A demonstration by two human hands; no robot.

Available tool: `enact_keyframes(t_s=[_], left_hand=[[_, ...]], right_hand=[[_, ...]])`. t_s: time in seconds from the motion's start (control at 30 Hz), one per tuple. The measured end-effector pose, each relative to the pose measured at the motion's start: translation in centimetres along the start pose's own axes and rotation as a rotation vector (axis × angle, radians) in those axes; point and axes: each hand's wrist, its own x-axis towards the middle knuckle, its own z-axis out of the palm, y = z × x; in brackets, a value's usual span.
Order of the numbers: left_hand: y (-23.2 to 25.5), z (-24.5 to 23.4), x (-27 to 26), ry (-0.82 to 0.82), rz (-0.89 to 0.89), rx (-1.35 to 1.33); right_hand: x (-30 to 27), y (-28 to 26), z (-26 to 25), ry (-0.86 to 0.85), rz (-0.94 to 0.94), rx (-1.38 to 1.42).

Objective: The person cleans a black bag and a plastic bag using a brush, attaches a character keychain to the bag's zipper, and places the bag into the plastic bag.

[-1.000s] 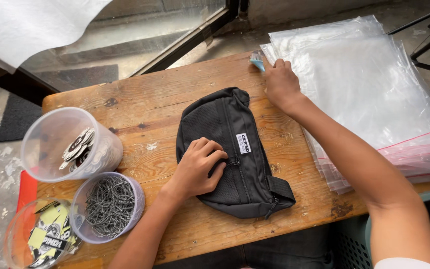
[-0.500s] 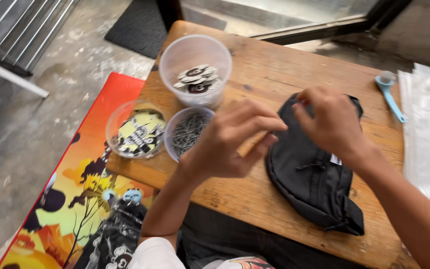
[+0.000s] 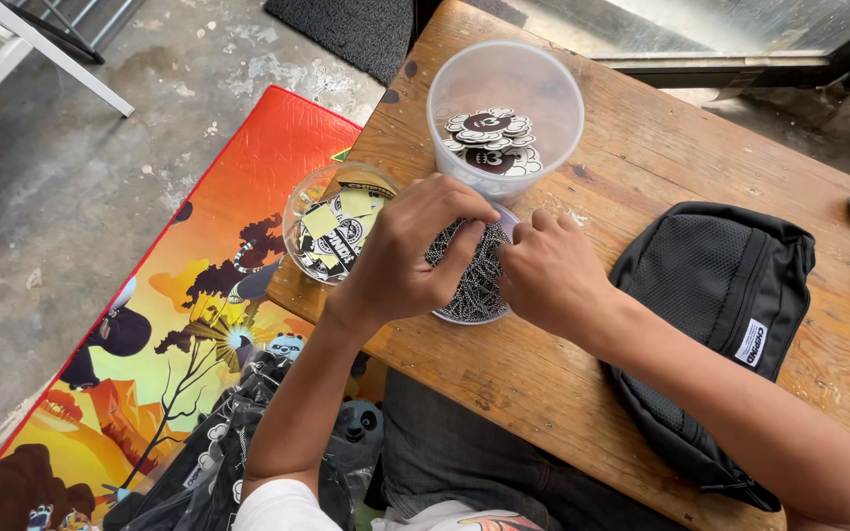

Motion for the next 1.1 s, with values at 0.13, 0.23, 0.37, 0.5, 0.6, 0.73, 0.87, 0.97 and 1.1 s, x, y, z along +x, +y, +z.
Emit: enact_keyframes(t_s=[0.13,0.23,0.37,0.5,0.6,0.73,0.87,0.97,1.1], left_hand=[[-0.6,0.2,0.5,-0.008,0.011,-0.011],[-1.2,0.4,0.8,0.012,0.024,-0.001],[-1.4,0.3,1.1,0.053,0.002,0.013],[-1.4,-0.3,1.8,0.108,-0.015,0.034],[-1.3,-0.7,2.2,0.133,-0.036,0.039],[-1.5,-0.9,2.2,0.091,-0.039,0.146],[-1.5,-0.8,2.5,0.067,-0.063,0.141],[-1.9,-0.2,2.7,0.091,-0.061,0.112],[-2.1,0.2,3.1,0.125,-0.073,0.083]], right_hand=[[0.2,0.5,-0.4,-0.043,-0.016,0.027],[0.0,1.0,-1.7,-0.013,-0.011,0.105],[-0.1,2.0,-8.8,0.144,0.005,0.582],[-0.2,3.6,-12.5,0.384,0.104,0.976],[1.2,4.3,-13.6,0.483,0.163,1.193],[4.0,5.2,-15.0,0.518,0.176,1.132],[8.1,6.1,-13.4,0.255,0.319,1.000],[10.8,7.2,-10.5,0.069,0.271,0.687],[12.7,6.8,-8.9,-0.131,0.065,0.347]])
